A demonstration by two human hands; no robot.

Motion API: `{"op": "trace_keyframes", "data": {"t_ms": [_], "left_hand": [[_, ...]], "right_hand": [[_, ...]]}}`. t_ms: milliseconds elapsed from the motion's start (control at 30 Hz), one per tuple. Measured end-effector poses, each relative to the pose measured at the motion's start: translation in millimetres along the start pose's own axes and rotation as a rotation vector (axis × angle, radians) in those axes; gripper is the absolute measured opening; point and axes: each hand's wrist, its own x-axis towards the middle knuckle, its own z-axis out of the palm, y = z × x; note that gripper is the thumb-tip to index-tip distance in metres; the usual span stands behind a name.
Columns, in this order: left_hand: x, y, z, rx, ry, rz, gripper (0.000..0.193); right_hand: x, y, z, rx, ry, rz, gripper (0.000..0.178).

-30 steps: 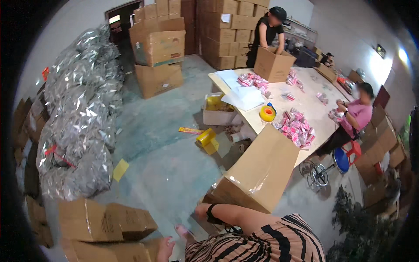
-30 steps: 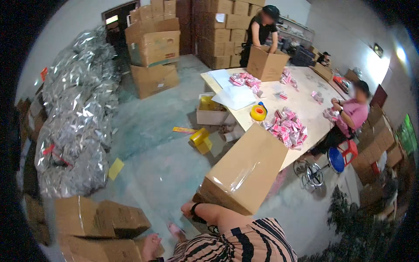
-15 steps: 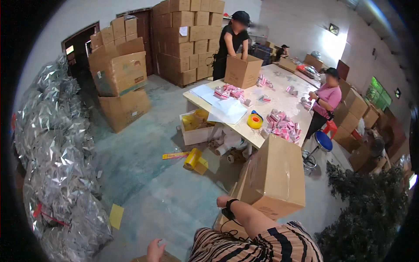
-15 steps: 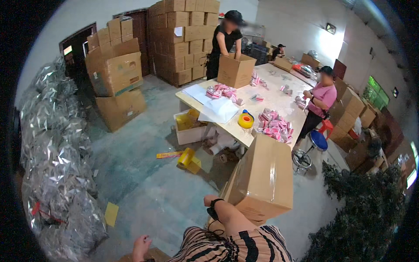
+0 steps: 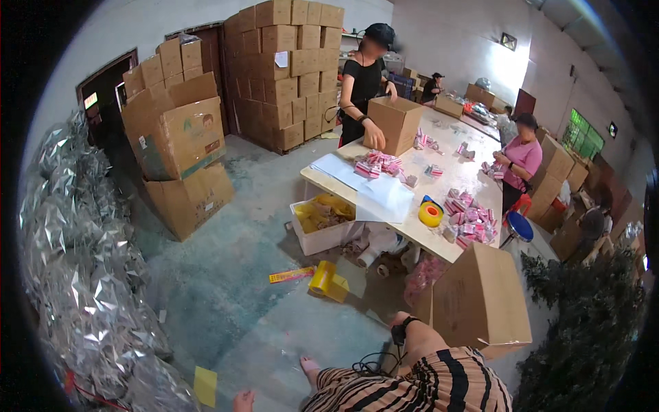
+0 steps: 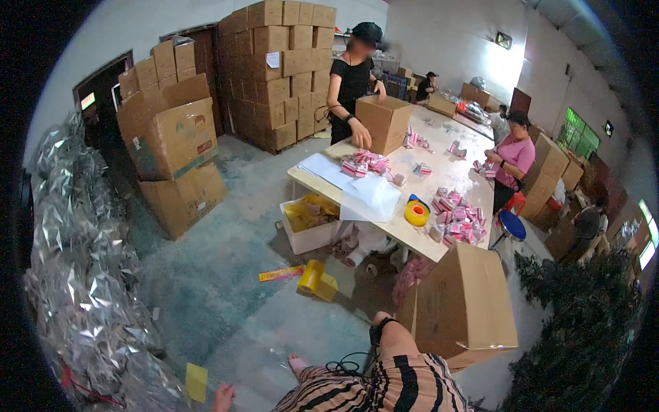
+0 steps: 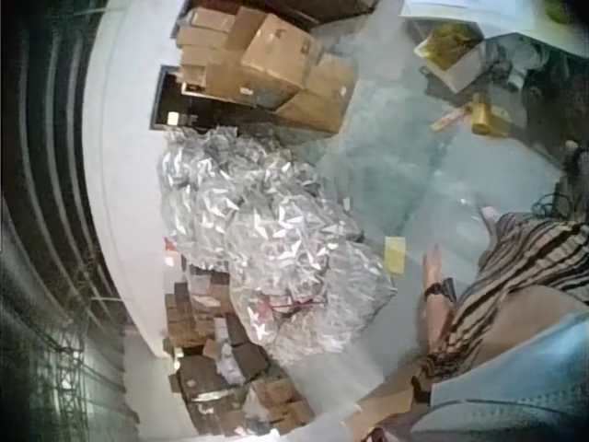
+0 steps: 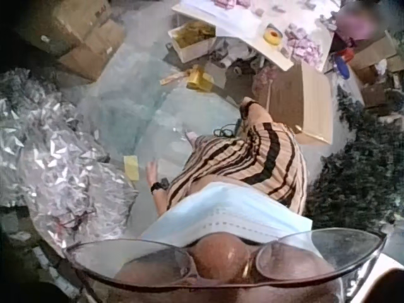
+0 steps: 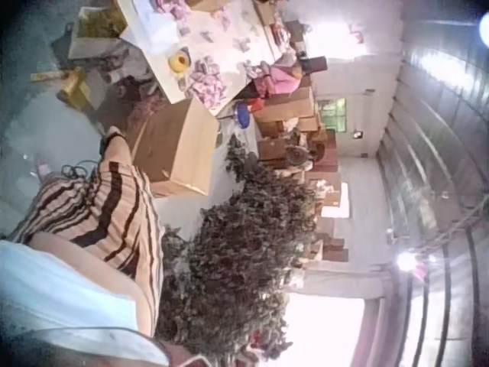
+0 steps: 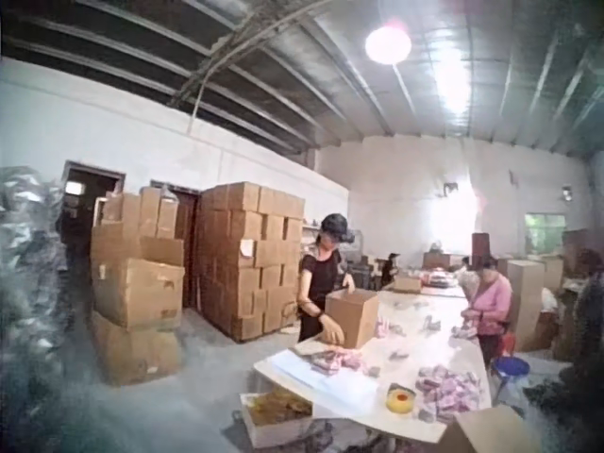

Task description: The person packs small pink and white wrapped items into clear plastic bags and places them into a cardboard box. The person also uses a tape dispenser to seal a box and handles bubble wrap sheets.

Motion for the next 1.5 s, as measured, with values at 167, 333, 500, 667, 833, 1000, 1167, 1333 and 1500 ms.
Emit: {"op": "trace_keyframes", "data": {"t_ms": [167, 333, 500, 667, 833, 1000, 1167, 1333, 1500], "left_hand": [[80.1, 12.2, -45.1, -0.118, -0.016, -0.067, 0.04], [138.5, 5.1, -86.4, -0.183, -0.028, -0.162, 0.037], [222.4, 8.2, -122.0, -0.186, -0.091, -0.165, 0.035], [310.4, 6.5, -175.3, -0.162, -0.138, -0.132, 0.033], [408.9, 33.9, -218.4, -0.119, -0.224, -0.057, 0.032], [502.5, 74.1, -220.0, -0.102, -0.393, 0.043, 0.03], [564.3, 69.3, -293.5, -0.018, -0.298, -0.02, 0.028], [646.4, 125.2, -265.9, -0.01, -0.44, 0.015, 0.027], [714.3, 171.4, -287.5, 0.006, -0.44, -0.02, 0.026]], "right_hand": [[26.0, -41.6, -51.8, -0.523, -0.183, -0.044, 0.028], [30.0, -153.8, -130.1, 0.063, 0.108, -0.013, 0.021], [25.1, -245.2, -186.2, 0.299, 0.179, -0.105, 0.027], [28.0, -304.2, -194.1, 0.501, 0.249, 0.041, 0.028], [117.0, -262.8, -100.0, 0.365, -0.04, 0.286, 0.026], [128.9, -213.6, -53.6, 0.567, 0.213, 0.24, 0.026], [128.8, -354.4, -141.4, 0.589, 0.102, 0.312, 0.027], [155.5, -309.5, -120.6, 0.705, 0.139, 0.555, 0.029], [218.5, -364.8, -161.4, 0.68, 0.144, 0.494, 0.031]]}}
